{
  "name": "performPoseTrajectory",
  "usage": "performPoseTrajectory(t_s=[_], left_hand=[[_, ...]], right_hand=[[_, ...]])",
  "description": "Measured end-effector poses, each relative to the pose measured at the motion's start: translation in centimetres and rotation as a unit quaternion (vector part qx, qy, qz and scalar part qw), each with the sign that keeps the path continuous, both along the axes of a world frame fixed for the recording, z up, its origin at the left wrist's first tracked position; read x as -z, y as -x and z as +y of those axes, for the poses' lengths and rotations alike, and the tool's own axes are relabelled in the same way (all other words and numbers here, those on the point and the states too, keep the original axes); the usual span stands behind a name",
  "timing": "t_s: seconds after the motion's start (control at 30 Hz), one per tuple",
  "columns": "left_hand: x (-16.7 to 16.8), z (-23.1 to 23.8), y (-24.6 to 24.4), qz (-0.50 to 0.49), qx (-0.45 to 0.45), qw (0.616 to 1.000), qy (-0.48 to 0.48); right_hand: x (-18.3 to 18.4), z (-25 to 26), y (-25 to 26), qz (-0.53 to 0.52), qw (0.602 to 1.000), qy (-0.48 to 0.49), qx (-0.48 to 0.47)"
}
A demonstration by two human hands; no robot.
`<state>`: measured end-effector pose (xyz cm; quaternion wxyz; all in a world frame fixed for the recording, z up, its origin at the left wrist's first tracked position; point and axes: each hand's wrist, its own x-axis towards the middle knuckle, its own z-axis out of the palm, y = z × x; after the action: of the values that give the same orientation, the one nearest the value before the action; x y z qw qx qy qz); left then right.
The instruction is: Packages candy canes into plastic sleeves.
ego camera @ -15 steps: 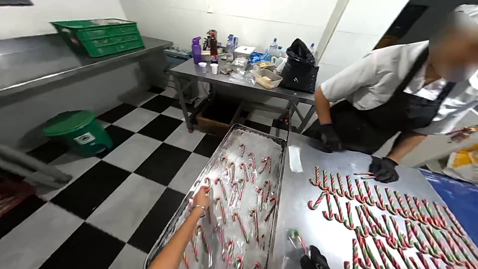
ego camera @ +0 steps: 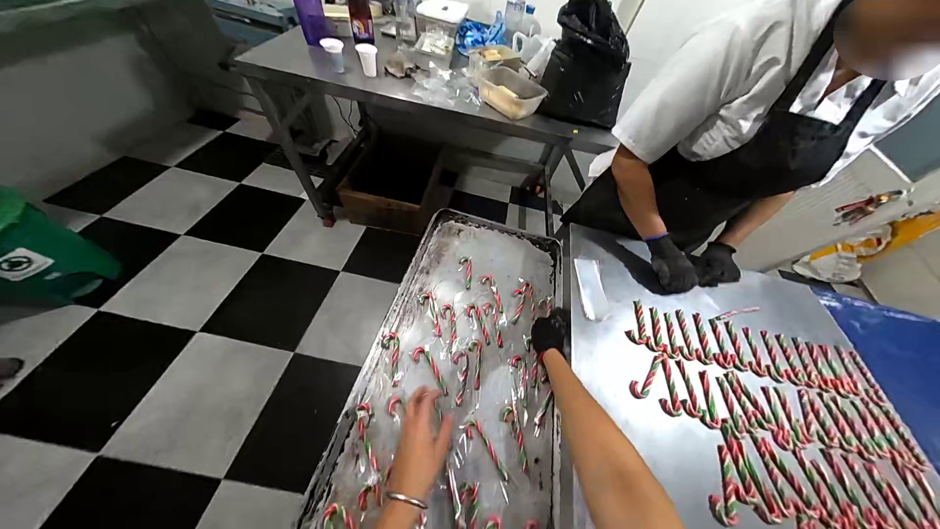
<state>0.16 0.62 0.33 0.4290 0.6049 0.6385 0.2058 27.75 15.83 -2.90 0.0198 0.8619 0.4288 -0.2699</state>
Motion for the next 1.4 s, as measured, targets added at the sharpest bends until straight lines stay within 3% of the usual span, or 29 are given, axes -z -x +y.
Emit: performPoseTrajectory(t_s=[0.07,0.17,0.23,0.3,0.37,0.43,0.53,0.63,0.73,0.87,0.93,1.03,1.13,1.23,1.3,1.4], left_hand=[[-1.0,-2.5,-2.2,-0.061,0.061,0.996,0.039],[-1.5,-7.1,-6.5,-0.147,0.150,0.968,0.134],[-1.5,-10.4,-9.5,-0.174,0.200,0.946,0.187],[-1.5,-13.1,-12.2,-0.175,0.222,0.935,0.215],[-1.0,-15.6,-14.5,-0.151,0.215,0.941,0.211],[-0.5,-17.2,-16.0,-0.114,0.193,0.955,0.193],[-0.8,-18.0,-17.5,-0.039,0.165,0.972,0.162],[-0.3,-18.1,-18.3,0.024,0.156,0.983,0.095],[0.0,-18.6,-18.7,0.007,0.108,0.992,0.069],[0.2,-19.9,-18.5,-0.039,0.048,0.996,0.065],[0.0,-20.3,-18.4,-0.041,0.012,0.998,0.047],[-1.3,-20.4,-18.4,-0.026,-0.041,0.998,0.037],[-1.8,-20.5,-17.8,-0.075,-0.056,0.996,0.005],[-2.5,-20.4,-17.6,-0.123,-0.052,0.990,-0.046],[-3.4,-20.2,-17.4,-0.122,-0.014,0.990,-0.070],[-4.7,-20.2,-17.5,-0.121,0.061,0.987,-0.091]], right_hand=[[-0.8,-2.7,-0.7,0.057,0.989,-0.139,-0.006],[-5.0,-12.5,-2.8,0.078,0.954,-0.285,-0.049],[-7.6,-22.2,-5.6,0.048,0.956,-0.291,-0.008],[-8.1,-32.0,-8.3,0.096,0.953,-0.267,0.104],[-6.9,-39.9,-9.0,0.236,0.908,-0.267,0.220],[-5.6,-43.2,-6.9,0.340,0.861,-0.281,0.253],[-4.7,-42.8,-4.4,0.358,0.868,-0.259,0.227],[-5.1,-43.4,-6.9,0.344,0.895,-0.245,0.145],[-6.5,-43.2,-14.0,0.149,0.956,-0.249,0.046],[-7.3,-35.9,-22.9,-0.010,0.972,-0.235,0.020],[-7.2,-32.0,-24.2,-0.057,0.980,-0.189,0.019],[-6.4,-29.5,-21.5,-0.105,0.991,-0.081,0.031],[-7.1,-30.6,-16.5,-0.099,0.994,-0.049,0.007],[-9.0,-32.8,-13.2,-0.024,0.997,-0.061,-0.040],[-10.6,-34.7,-12.8,0.071,0.987,-0.141,-0.035],[-12.4,-38.1,-13.3,0.244,0.922,-0.301,-0.004]])
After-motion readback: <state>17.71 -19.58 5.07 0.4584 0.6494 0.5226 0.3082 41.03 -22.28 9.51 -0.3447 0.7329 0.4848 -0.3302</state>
